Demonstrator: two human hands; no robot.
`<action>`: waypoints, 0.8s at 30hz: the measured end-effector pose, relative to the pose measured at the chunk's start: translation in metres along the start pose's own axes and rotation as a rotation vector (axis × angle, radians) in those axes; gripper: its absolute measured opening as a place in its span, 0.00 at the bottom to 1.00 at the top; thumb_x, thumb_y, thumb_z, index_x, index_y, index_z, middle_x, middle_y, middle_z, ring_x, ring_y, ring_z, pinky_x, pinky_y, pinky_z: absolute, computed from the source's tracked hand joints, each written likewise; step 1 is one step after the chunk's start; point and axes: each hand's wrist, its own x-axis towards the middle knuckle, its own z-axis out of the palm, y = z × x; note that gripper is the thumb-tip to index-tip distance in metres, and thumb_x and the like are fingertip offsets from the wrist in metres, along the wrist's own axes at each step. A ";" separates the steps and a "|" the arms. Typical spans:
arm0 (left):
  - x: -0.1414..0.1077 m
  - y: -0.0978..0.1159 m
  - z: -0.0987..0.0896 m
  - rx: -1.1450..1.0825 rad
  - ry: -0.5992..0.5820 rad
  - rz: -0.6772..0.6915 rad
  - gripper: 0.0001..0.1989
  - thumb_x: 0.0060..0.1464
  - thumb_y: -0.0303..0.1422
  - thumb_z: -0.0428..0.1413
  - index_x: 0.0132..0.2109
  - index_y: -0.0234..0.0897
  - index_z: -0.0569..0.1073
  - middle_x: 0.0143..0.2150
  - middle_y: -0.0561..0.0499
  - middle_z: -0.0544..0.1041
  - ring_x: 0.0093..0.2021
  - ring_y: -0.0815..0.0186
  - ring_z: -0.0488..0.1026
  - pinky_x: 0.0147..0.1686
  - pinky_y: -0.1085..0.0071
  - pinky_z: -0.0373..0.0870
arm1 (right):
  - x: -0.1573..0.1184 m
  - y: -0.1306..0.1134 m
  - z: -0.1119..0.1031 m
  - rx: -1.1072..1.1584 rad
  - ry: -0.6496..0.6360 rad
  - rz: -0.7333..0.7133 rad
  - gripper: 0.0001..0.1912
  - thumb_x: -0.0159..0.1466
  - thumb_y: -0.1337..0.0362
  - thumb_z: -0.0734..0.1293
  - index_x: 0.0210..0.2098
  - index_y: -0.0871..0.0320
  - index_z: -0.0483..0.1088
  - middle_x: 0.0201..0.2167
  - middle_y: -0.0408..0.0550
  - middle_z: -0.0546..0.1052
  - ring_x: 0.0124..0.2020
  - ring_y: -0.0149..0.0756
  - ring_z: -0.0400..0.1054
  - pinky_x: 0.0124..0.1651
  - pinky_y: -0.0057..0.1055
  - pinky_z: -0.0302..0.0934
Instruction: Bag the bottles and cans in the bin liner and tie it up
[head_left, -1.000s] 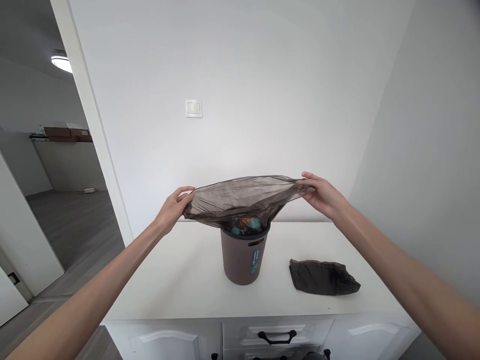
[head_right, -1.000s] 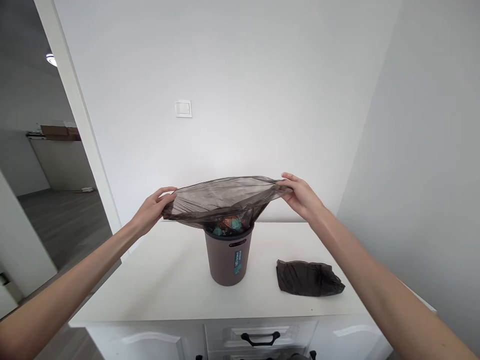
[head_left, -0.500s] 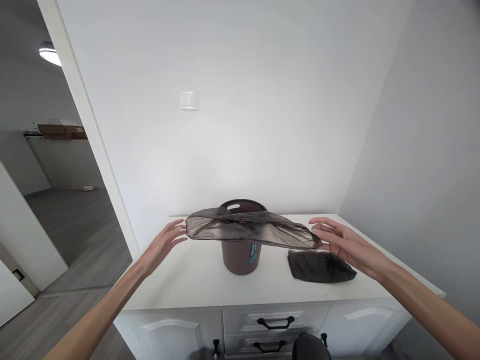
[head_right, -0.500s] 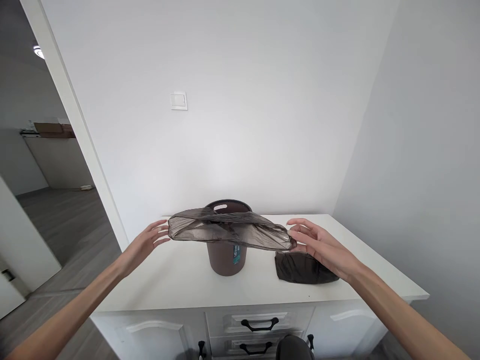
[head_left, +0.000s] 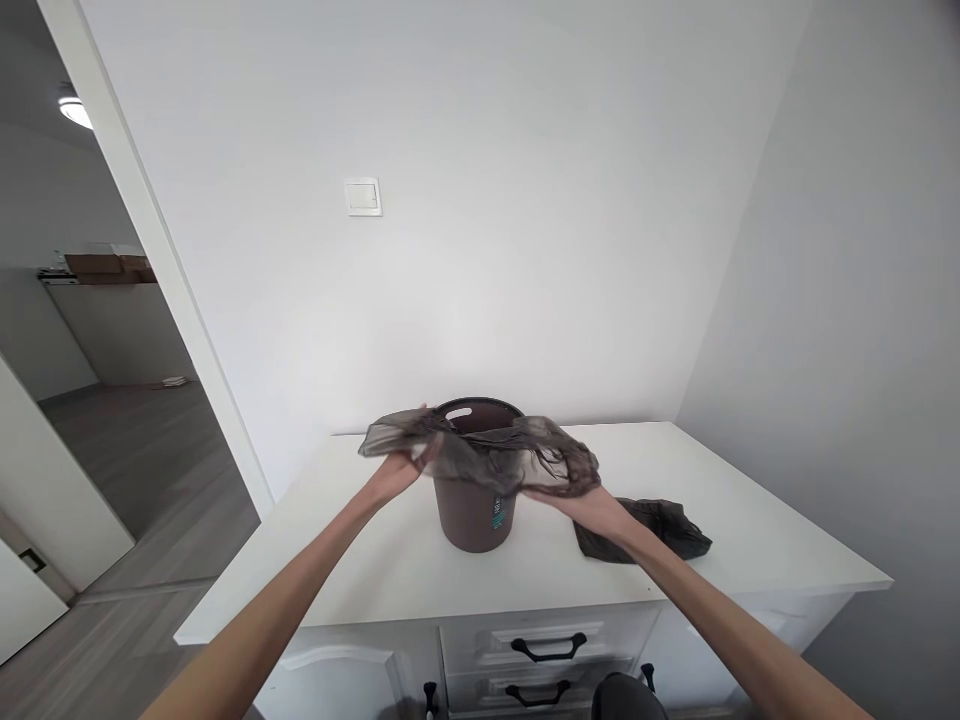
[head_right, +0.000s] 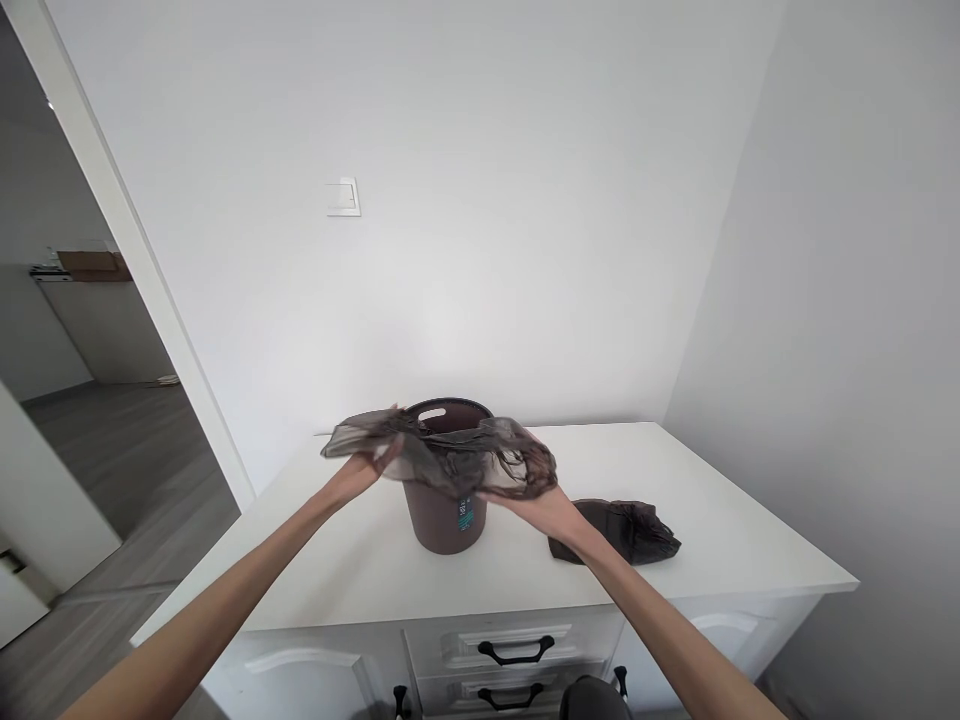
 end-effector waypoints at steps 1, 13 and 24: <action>0.009 0.009 0.000 0.007 0.007 0.021 0.30 0.67 0.53 0.46 0.70 0.46 0.63 0.71 0.46 0.67 0.74 0.50 0.57 0.70 0.50 0.59 | 0.015 -0.009 0.001 -0.019 0.032 -0.048 0.31 0.61 0.48 0.74 0.61 0.48 0.70 0.67 0.51 0.69 0.70 0.49 0.60 0.72 0.51 0.55; 0.090 0.033 0.011 0.226 0.218 -0.042 0.16 0.60 0.36 0.54 0.24 0.41 0.65 0.28 0.43 0.75 0.38 0.48 0.77 0.44 0.54 0.71 | 0.132 -0.006 0.001 -0.161 0.308 0.014 0.17 0.69 0.50 0.61 0.31 0.53 0.70 0.36 0.51 0.79 0.41 0.45 0.72 0.49 0.41 0.66; 0.101 0.046 -0.008 -0.181 0.503 -0.068 0.27 0.62 0.59 0.50 0.27 0.42 0.63 0.25 0.52 0.66 0.33 0.60 0.70 0.35 0.64 0.70 | 0.164 -0.039 -0.022 0.414 0.401 0.050 0.20 0.66 0.43 0.67 0.41 0.54 0.73 0.50 0.50 0.78 0.36 0.38 0.77 0.37 0.37 0.78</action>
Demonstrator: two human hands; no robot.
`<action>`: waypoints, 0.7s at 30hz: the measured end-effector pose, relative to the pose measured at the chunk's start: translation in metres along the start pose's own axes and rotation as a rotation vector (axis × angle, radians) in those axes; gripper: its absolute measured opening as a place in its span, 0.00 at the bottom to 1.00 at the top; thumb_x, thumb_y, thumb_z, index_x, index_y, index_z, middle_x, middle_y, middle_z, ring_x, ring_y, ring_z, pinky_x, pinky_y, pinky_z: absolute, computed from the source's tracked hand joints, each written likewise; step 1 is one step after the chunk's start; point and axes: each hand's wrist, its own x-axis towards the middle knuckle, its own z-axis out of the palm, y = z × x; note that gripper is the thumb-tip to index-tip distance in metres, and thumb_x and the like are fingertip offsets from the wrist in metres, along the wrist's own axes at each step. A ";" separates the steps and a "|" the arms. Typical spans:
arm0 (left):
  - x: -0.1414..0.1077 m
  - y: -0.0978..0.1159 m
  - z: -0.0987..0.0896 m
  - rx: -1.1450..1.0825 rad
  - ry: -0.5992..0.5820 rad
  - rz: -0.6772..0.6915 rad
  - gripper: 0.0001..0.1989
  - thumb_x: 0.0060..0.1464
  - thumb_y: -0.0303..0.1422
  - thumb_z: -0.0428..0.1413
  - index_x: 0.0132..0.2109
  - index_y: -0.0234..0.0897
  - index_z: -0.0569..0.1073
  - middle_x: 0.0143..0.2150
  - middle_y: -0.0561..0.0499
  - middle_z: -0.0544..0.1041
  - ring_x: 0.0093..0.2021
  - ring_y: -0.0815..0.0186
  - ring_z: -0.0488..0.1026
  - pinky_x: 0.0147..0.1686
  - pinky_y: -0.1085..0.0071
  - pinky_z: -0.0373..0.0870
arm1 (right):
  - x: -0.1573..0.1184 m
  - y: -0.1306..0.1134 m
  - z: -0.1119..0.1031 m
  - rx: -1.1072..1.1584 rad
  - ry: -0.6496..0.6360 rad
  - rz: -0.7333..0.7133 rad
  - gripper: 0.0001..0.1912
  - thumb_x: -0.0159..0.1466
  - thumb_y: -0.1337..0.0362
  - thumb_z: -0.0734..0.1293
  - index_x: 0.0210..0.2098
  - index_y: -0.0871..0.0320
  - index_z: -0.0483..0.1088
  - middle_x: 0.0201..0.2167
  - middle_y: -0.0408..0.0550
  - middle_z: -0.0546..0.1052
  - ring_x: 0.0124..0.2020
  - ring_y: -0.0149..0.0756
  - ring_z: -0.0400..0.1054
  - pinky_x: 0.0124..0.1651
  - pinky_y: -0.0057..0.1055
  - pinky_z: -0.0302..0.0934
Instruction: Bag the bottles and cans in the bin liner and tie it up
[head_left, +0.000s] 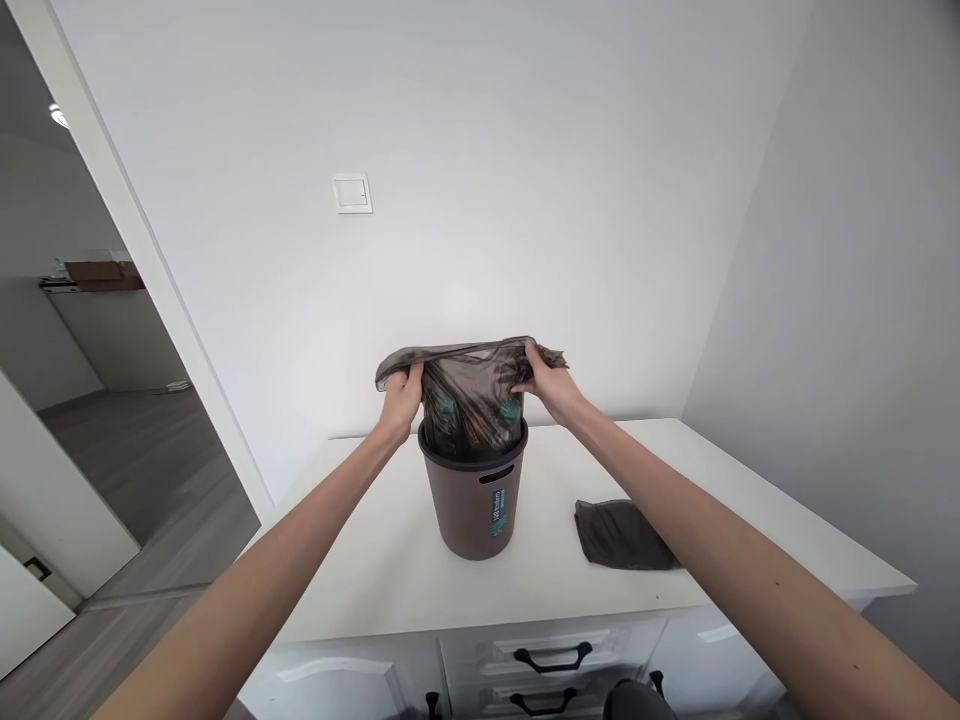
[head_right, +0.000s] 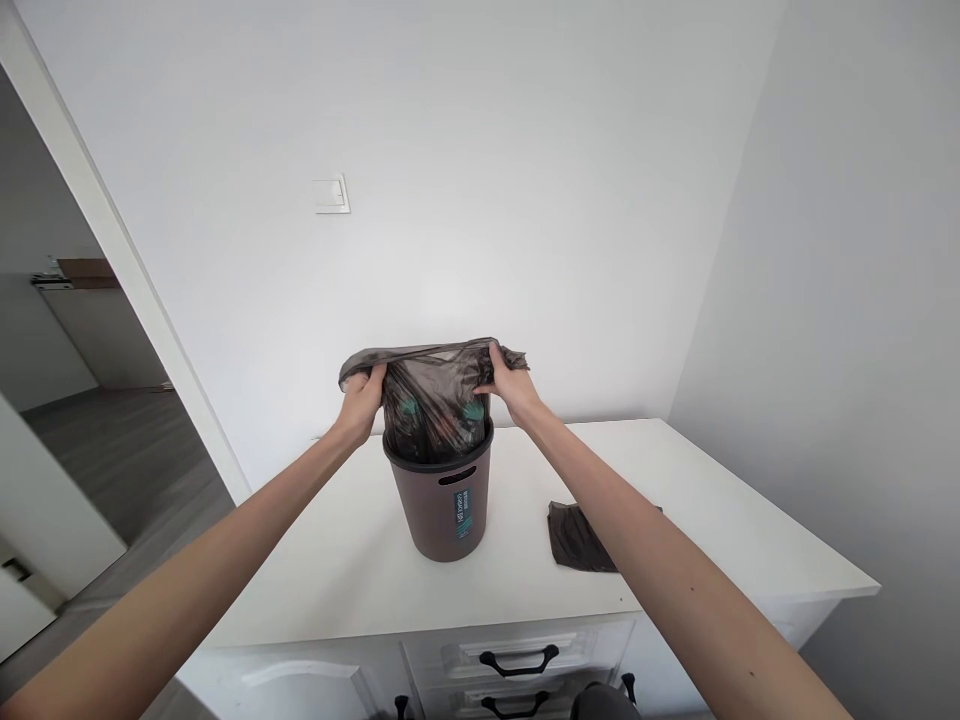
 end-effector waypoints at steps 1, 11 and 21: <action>0.003 0.006 -0.002 -0.025 0.026 -0.001 0.27 0.62 0.59 0.50 0.27 0.42 0.63 0.26 0.52 0.66 0.33 0.60 0.70 0.35 0.65 0.71 | 0.001 -0.010 0.004 0.104 -0.003 0.006 0.18 0.67 0.46 0.68 0.41 0.54 0.73 0.52 0.50 0.77 0.38 0.37 0.77 0.38 0.36 0.79; 0.013 0.120 -0.044 -0.499 0.212 0.176 0.15 0.68 0.43 0.55 0.48 0.35 0.76 0.55 0.43 0.78 0.59 0.58 0.73 0.63 0.61 0.66 | -0.004 -0.143 0.027 0.297 -0.134 -0.257 0.14 0.66 0.50 0.72 0.40 0.53 0.71 0.38 0.42 0.78 0.37 0.32 0.74 0.29 0.26 0.71; -0.025 0.192 -0.122 -0.858 0.114 0.129 0.14 0.71 0.34 0.47 0.49 0.33 0.76 0.51 0.44 0.80 0.57 0.58 0.77 0.63 0.58 0.71 | -0.086 -0.200 0.055 0.034 -0.217 -0.471 0.27 0.64 0.37 0.67 0.43 0.56 0.74 0.38 0.46 0.76 0.45 0.42 0.74 0.35 0.33 0.71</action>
